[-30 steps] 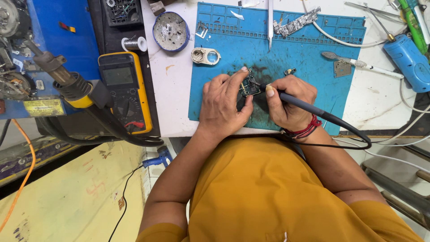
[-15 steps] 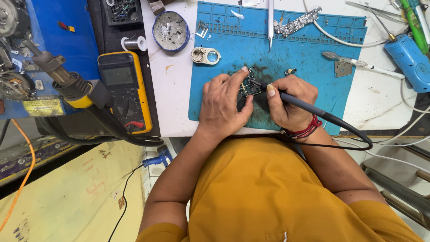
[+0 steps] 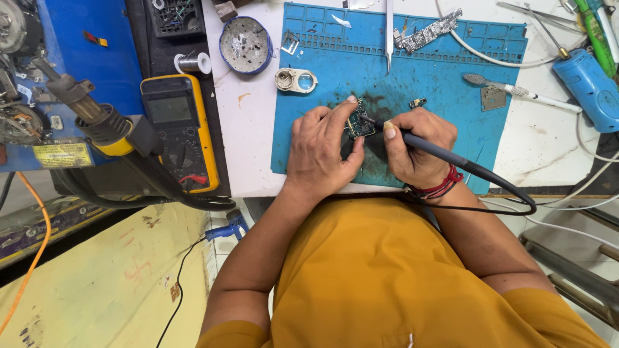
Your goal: The person solders components on a small circuit board at a workbench, holding the board steady with one hand while applying a soldering iron with the other. They use tweezers to position parts, reposition the board on the mat, and continue soldering different points on the board.
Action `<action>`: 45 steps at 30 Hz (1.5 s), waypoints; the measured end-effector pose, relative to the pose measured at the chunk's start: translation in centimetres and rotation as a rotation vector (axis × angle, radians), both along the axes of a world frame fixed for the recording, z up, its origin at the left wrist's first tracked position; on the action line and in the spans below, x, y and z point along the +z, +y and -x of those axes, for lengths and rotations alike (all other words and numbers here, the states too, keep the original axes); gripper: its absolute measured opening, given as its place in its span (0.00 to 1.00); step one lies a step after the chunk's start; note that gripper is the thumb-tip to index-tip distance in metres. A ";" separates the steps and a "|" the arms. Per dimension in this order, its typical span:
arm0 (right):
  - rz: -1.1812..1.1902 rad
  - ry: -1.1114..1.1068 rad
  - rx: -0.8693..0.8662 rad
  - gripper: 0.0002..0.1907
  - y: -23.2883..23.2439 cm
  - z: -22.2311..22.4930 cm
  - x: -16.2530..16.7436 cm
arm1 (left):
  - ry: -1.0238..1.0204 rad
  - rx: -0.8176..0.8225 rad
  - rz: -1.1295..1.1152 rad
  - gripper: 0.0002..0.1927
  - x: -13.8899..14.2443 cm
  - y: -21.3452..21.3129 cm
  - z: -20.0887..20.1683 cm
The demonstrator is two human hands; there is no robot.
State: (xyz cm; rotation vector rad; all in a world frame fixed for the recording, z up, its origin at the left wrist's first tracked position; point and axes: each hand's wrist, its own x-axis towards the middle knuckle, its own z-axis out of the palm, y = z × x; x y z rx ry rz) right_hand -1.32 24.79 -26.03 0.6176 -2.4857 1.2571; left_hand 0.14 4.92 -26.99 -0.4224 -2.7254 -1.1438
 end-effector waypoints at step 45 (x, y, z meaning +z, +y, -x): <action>-0.002 0.007 -0.004 0.05 0.0 -0.1 0.1 | -0.007 -0.006 -0.004 0.33 0.2 -0.1 -0.1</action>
